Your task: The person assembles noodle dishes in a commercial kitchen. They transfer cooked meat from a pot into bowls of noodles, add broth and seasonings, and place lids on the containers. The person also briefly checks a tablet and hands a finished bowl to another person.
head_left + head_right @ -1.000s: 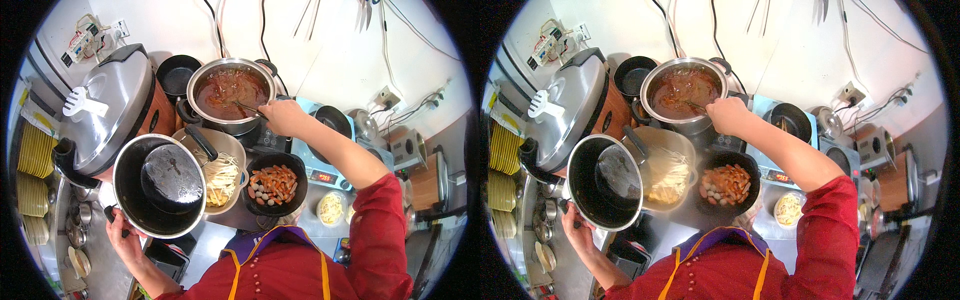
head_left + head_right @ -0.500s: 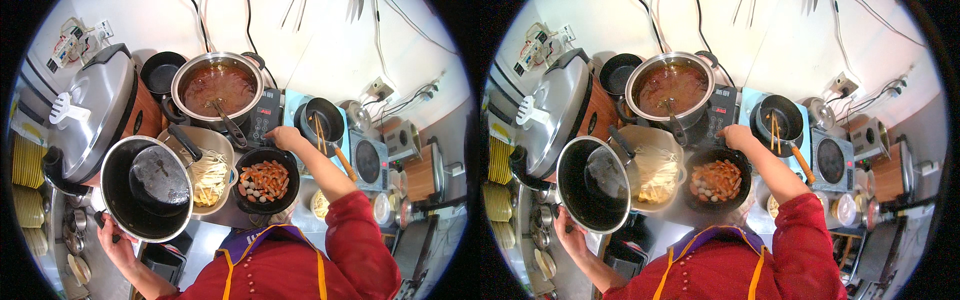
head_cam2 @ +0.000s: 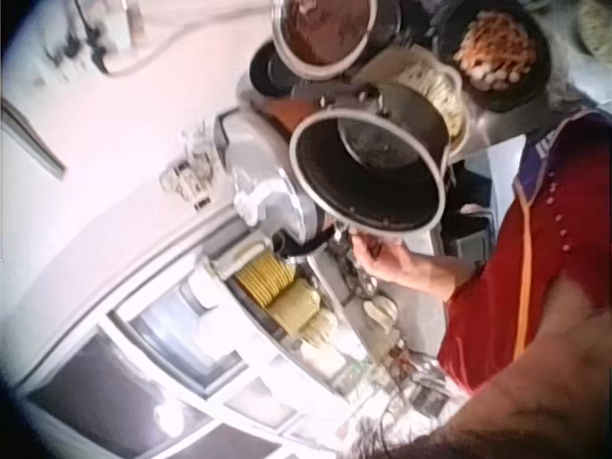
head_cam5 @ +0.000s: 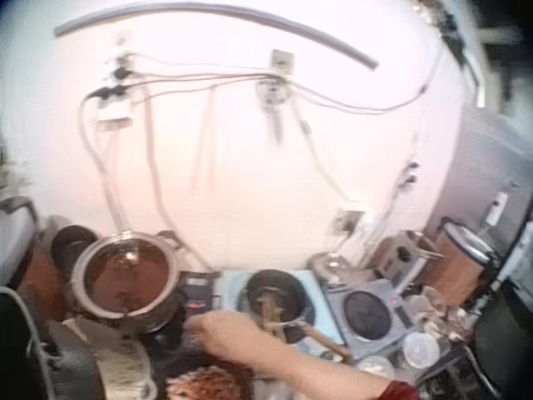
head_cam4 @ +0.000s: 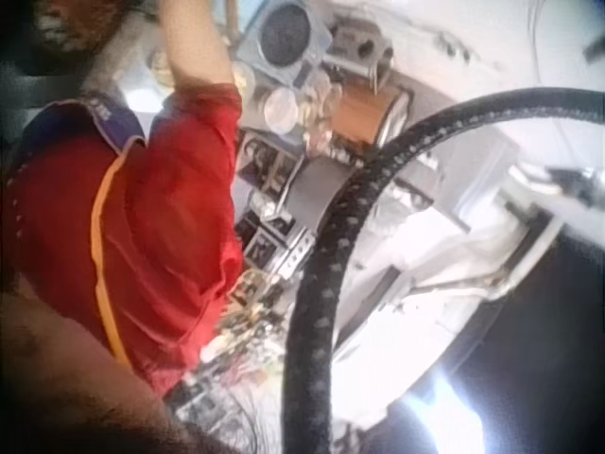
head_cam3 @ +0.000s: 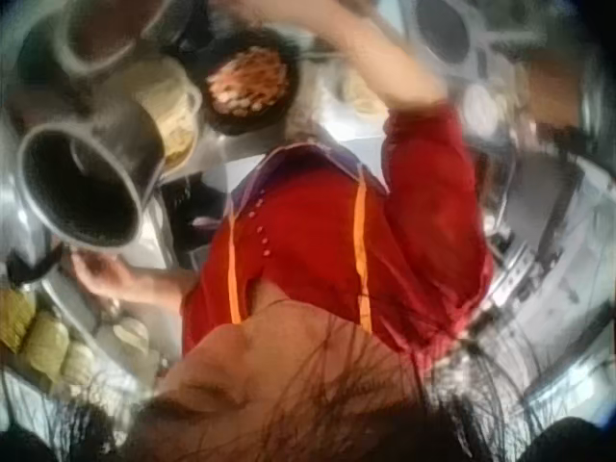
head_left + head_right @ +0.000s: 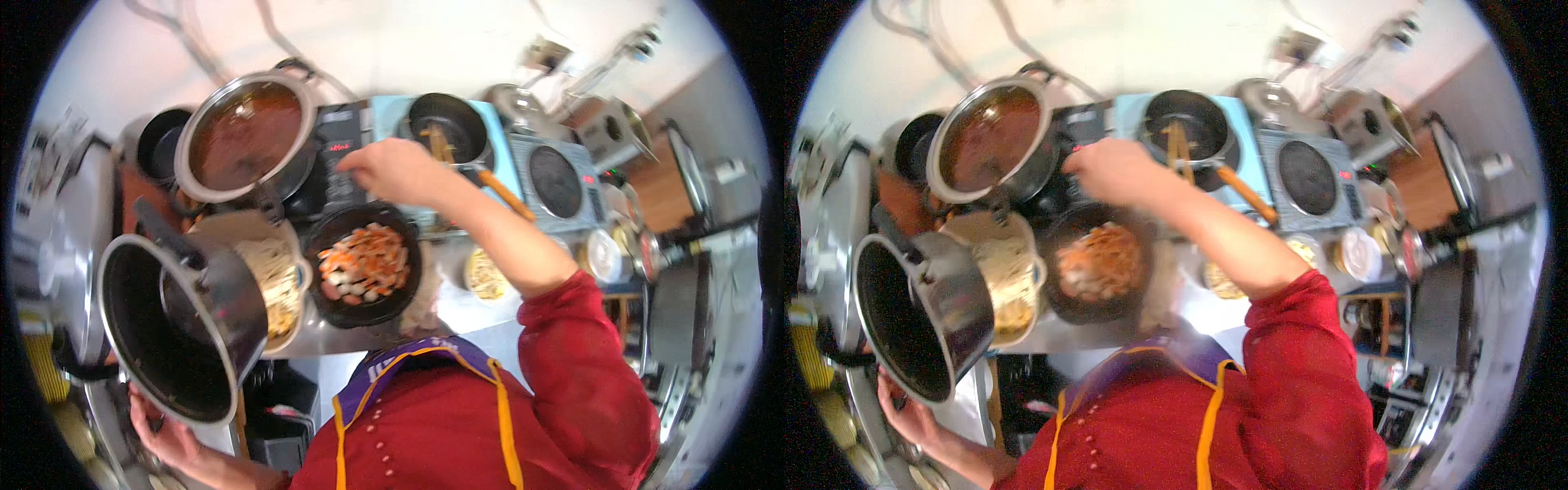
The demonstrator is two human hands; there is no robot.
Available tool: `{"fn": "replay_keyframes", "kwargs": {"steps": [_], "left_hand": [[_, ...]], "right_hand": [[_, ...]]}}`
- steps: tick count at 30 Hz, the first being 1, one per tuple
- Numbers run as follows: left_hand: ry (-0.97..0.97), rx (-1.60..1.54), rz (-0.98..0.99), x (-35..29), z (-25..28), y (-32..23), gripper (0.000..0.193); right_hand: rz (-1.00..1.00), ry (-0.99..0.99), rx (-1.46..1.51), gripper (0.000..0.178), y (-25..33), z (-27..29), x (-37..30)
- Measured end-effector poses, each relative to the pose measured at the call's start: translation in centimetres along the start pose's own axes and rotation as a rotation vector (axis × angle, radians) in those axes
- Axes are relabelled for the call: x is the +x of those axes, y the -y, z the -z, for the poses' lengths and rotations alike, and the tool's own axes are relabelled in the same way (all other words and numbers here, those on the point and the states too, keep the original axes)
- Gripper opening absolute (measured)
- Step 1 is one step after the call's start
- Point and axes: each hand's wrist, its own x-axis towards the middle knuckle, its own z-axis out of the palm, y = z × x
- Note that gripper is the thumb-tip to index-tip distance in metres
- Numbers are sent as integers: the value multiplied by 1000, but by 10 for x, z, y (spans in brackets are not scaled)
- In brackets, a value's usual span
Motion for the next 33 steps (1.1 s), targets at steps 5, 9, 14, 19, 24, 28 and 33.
{"fn": "replay_keyframes", "kwargs": {"steps": [5, 9, 14, 19, 24, 28, 33], "left_hand": [[363, -134, 169, 22, -73, 26, 33], [327, -59, 211, 2, -161, 86, 34], [521, 93, 252, -56, -301, 196, 29], [1035, 422, 277, -131, -418, 350, 41], [780, 119, 683, -207, -474, 509, 16], [410, 131, 864, -248, -495, 580, 17], [402, 228, 830, -257, -497, 623, 16]], "right_hand": [[59, -311, 297, 20, 26, 49, -92], [-111, -367, 312, 17, -2, 69, -178], [-329, -664, 360, 20, -69, 119, -309], [-637, -973, 504, 20, -135, 158, -435], [-795, -1056, 549, 18, -170, 158, -503], [-678, -1010, 560, 19, -171, 149, -505], [-519, -922, 592, 16, -156, 152, -476]]}}
